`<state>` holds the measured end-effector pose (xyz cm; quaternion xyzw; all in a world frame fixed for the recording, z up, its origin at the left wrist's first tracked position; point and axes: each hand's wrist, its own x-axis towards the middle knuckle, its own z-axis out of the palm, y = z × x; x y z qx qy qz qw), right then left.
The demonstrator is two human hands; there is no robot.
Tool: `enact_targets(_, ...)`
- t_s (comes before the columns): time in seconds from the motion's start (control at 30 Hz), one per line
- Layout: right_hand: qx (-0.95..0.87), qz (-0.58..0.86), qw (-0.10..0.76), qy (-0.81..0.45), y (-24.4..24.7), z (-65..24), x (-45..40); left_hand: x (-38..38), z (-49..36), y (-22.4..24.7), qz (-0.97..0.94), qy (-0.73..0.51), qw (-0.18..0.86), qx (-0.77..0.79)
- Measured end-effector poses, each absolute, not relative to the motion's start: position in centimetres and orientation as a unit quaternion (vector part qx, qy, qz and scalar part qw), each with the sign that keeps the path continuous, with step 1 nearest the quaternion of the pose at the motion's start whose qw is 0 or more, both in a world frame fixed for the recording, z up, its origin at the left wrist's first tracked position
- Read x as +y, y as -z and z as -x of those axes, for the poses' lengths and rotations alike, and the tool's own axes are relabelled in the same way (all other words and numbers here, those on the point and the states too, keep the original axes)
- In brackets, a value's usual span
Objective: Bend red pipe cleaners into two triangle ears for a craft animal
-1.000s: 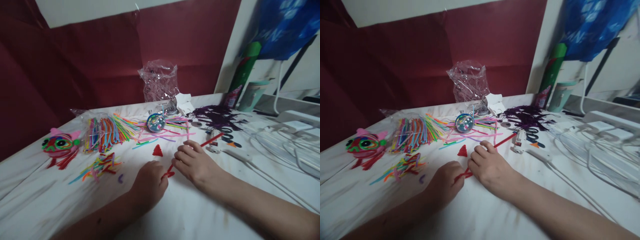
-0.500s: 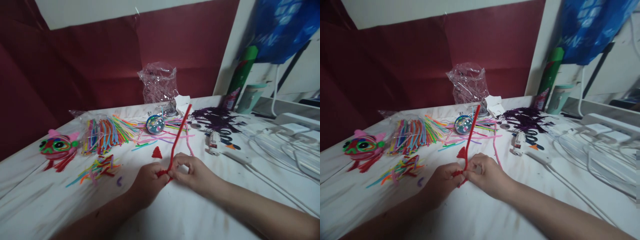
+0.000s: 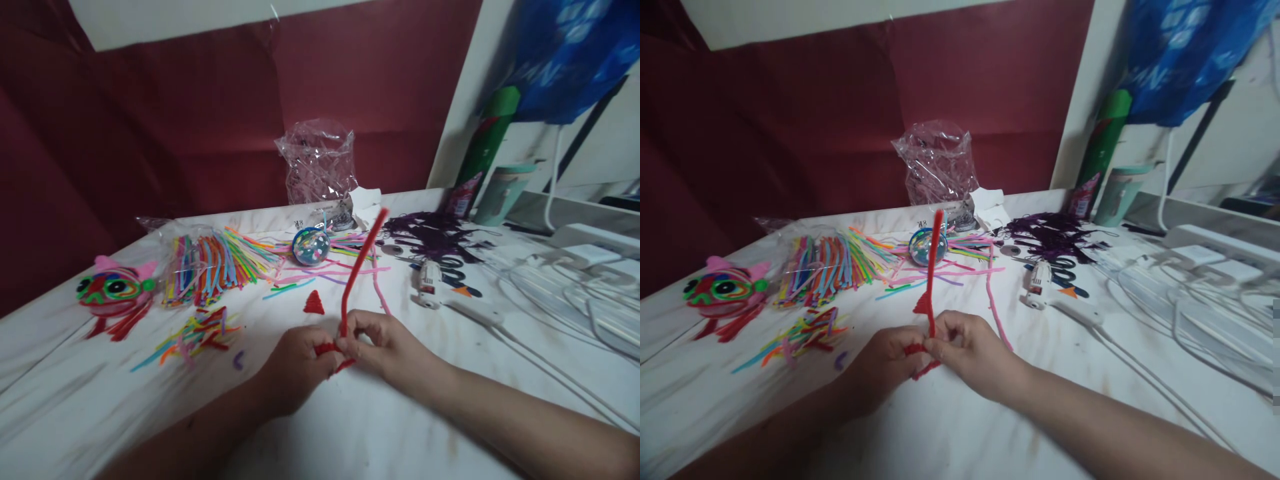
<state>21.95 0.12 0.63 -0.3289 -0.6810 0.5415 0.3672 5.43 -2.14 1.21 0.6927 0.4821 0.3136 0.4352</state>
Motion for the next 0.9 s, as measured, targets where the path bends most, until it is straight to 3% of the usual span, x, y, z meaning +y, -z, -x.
enact_targets(0.1, -0.588, 0.260, 0.365, -0.673, -0.7, -21.9, 0.3, -1.9, -5.1, -1.0, -0.610, -0.302, 0.605, 0.414)
enact_targets(0.17, -0.555, 0.248, 0.365, -0.705, -0.7, -21.7, 0.1, -2.0, -5.1, -1.0, -0.584, -0.298, 0.647, 0.389)
enact_targets(0.37, -0.529, 0.292, 0.422, -0.675, -0.5, -21.2, -0.9, -2.7, -6.0, -1.2, -0.625, -0.309, 0.553, 0.456)
enact_targets(0.53, -0.592, 0.323, 0.399, -0.622, -0.6, -21.5, -0.4, -2.6, -6.3, -1.1, -0.631, -0.346, 0.465, 0.516)
enact_targets(0.73, -0.639, 0.358, 0.386, -0.561, -0.2, -21.6, 0.2, -2.1, -5.9, -1.5, -0.635, -0.330, 0.472, 0.515)
enact_targets(0.9, -0.636, 0.384, 0.373, -0.555, 0.0, -21.8, 0.6, -1.6, -5.3, -0.2, -0.589, -0.357, 0.551, 0.471)
